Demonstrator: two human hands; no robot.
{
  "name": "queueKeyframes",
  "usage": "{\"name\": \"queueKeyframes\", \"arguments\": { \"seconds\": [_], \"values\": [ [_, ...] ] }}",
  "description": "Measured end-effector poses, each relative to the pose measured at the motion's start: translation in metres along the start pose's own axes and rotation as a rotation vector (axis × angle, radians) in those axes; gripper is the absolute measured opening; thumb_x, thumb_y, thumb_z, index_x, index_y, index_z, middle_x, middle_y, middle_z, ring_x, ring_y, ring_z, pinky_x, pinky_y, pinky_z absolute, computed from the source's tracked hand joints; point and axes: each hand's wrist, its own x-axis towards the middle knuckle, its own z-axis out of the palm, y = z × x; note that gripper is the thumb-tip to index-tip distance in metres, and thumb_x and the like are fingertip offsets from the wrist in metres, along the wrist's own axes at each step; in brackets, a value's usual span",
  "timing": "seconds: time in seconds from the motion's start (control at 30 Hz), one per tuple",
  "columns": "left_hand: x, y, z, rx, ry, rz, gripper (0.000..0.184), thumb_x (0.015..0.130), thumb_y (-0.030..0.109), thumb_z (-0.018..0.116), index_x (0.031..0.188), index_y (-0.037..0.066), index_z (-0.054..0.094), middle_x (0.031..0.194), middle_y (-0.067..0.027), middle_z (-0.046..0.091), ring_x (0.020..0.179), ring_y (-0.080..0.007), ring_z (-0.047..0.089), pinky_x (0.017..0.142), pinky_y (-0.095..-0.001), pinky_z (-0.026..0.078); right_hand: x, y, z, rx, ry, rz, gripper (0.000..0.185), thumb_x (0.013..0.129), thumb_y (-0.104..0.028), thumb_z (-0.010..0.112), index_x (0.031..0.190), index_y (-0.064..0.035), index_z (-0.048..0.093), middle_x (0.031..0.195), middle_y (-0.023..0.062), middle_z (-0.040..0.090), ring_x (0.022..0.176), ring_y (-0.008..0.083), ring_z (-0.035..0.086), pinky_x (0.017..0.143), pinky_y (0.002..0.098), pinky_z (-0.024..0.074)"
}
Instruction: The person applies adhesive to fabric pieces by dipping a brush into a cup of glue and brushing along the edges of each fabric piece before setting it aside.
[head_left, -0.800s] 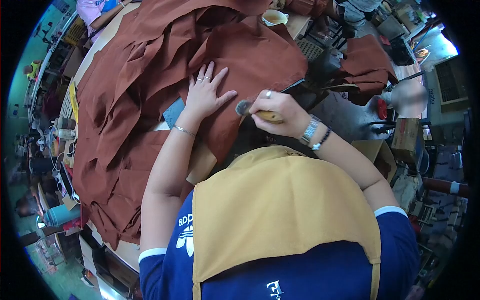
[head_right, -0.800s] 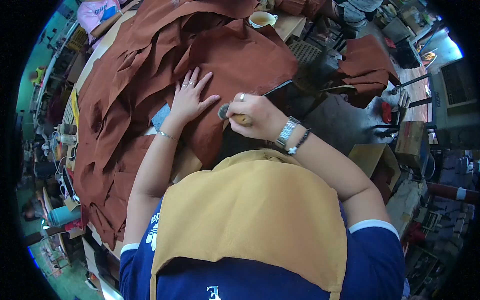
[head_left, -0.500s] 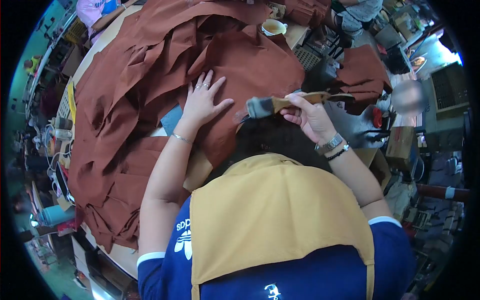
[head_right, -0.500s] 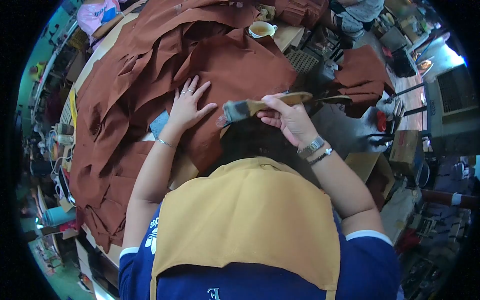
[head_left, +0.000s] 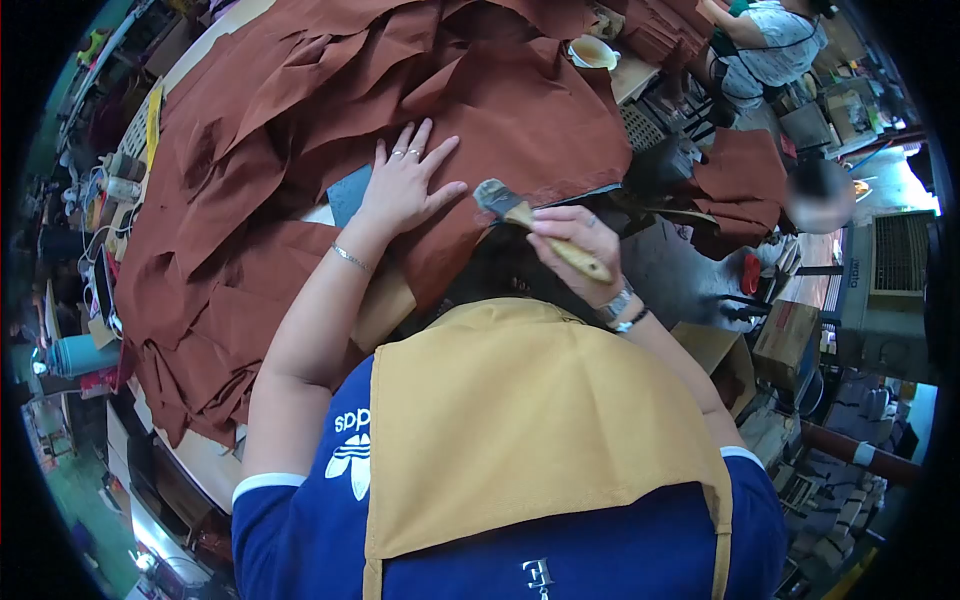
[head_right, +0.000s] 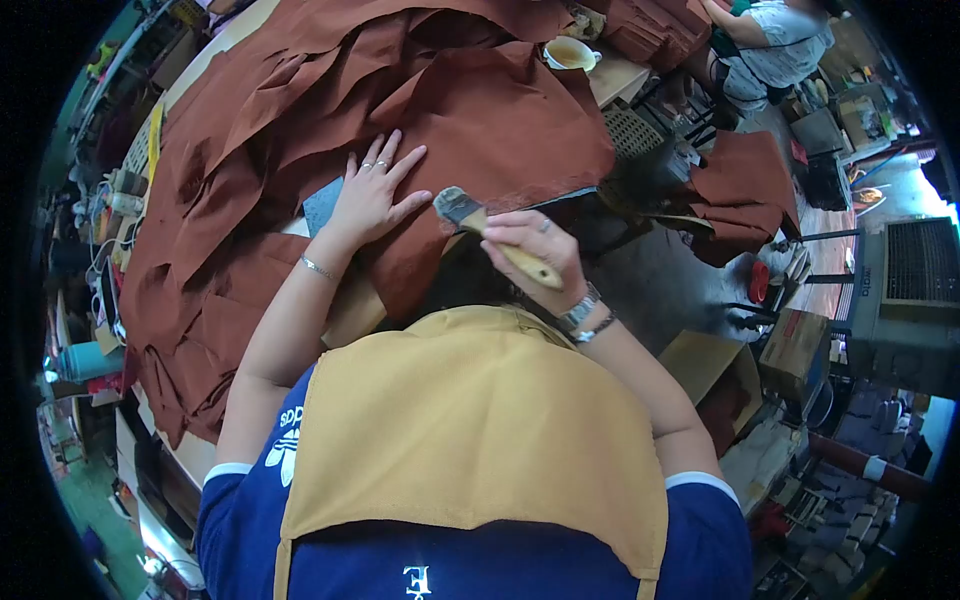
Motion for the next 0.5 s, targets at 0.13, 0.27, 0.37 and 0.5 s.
{"name": "queueKeyframes", "arguments": {
  "seconds": [0.13,0.27,0.37,0.5],
  "values": [
    [0.000,-0.003,0.004,-0.002,0.006,0.008,0.067,0.095,0.061,0.050,0.151,0.025,0.042,0.161,-0.0183,0.026,0.149,-0.0384,0.024,0.116,-0.0662,0.020,-0.020,0.026,0.011,0.011,-0.161,-0.093,0.029,0.073,0.007,0.081,0.098,-0.0041,0.072,0.101,0.0120,0.069,0.090,0.0242,0.070,0.078,0.0300,0.0580],
    [0.000,-0.003,0.003,-0.003,0.005,0.004,0.067,0.095,0.060,0.051,0.151,0.026,0.042,0.162,-0.0177,0.026,0.149,-0.0380,0.024,0.116,-0.0661,0.020,-0.032,0.015,-0.026,-0.050,-0.239,-0.028,0.024,0.073,0.003,0.078,0.095,-0.0051,0.072,0.098,0.0112,0.070,0.085,0.0237,0.071,0.077,0.0301,0.0578],
    [0.000,-0.003,0.003,0.006,-0.008,0.006,0.067,0.095,0.060,0.051,0.151,0.026,0.042,0.162,-0.0177,0.026,0.149,-0.0381,0.024,0.116,-0.0662,0.019,-0.008,-0.009,-0.044,-0.076,-0.174,0.097,0.021,0.074,0.000,0.078,0.094,-0.0052,0.072,0.095,0.0112,0.071,0.085,0.0233,0.071,0.076,0.0306,0.0576],
    [0.002,-0.005,0.008,0.029,0.012,0.031,0.069,0.093,0.064,0.050,0.151,0.027,0.043,0.161,-0.0191,0.028,0.148,-0.0394,0.026,0.115,-0.0664,0.020,0.043,-0.030,-0.025,-0.003,-0.219,0.097,0.017,0.078,-0.002,0.076,0.093,-0.0026,0.069,0.092,0.0121,0.072,0.085,0.0259,0.071,0.077,0.0329,0.0562]
  ]
}}
